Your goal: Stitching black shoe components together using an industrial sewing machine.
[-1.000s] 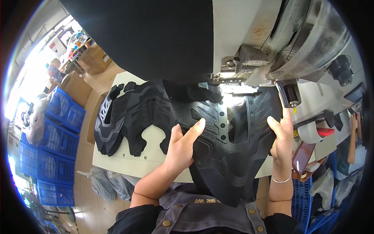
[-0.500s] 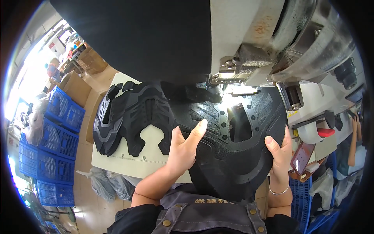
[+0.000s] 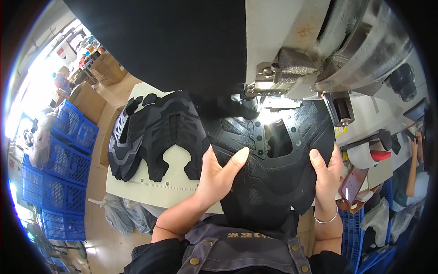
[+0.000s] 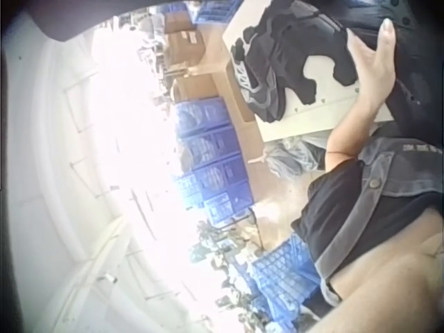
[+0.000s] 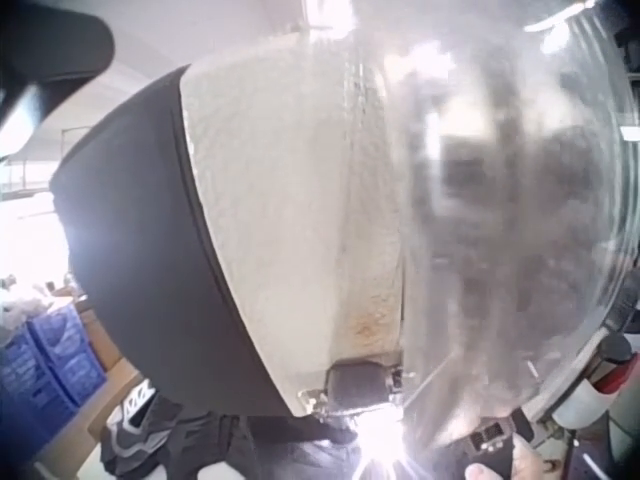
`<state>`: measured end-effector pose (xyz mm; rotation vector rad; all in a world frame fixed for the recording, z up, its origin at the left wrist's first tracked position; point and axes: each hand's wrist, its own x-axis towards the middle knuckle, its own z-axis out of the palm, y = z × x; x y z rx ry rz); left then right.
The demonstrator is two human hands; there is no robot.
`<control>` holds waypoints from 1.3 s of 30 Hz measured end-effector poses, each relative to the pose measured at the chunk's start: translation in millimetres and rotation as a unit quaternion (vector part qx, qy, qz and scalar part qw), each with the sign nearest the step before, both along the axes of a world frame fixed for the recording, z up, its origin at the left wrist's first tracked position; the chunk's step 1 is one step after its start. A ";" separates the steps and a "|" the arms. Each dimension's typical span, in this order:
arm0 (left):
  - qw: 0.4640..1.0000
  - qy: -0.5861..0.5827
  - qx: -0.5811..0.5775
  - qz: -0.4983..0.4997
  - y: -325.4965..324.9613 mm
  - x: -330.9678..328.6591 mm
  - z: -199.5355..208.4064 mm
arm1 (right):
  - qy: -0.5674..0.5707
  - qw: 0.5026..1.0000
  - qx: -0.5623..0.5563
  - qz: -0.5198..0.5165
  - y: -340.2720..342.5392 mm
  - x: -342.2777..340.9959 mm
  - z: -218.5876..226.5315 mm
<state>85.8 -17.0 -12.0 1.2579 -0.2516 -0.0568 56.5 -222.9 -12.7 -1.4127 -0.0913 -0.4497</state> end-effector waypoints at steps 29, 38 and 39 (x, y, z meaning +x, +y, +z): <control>0.998 -0.038 0.038 0.030 -1.2 72.5 14.4 | -0.013 1.000 0.005 -0.011 1.4 56.8 8.7; 0.996 0.083 0.010 -0.011 4.2 75.0 36.9 | 0.055 0.991 0.113 0.055 9.0 30.6 -4.2; 0.993 0.089 -0.080 0.006 1.3 68.7 33.3 | 0.056 0.991 0.112 0.054 8.5 30.2 -4.8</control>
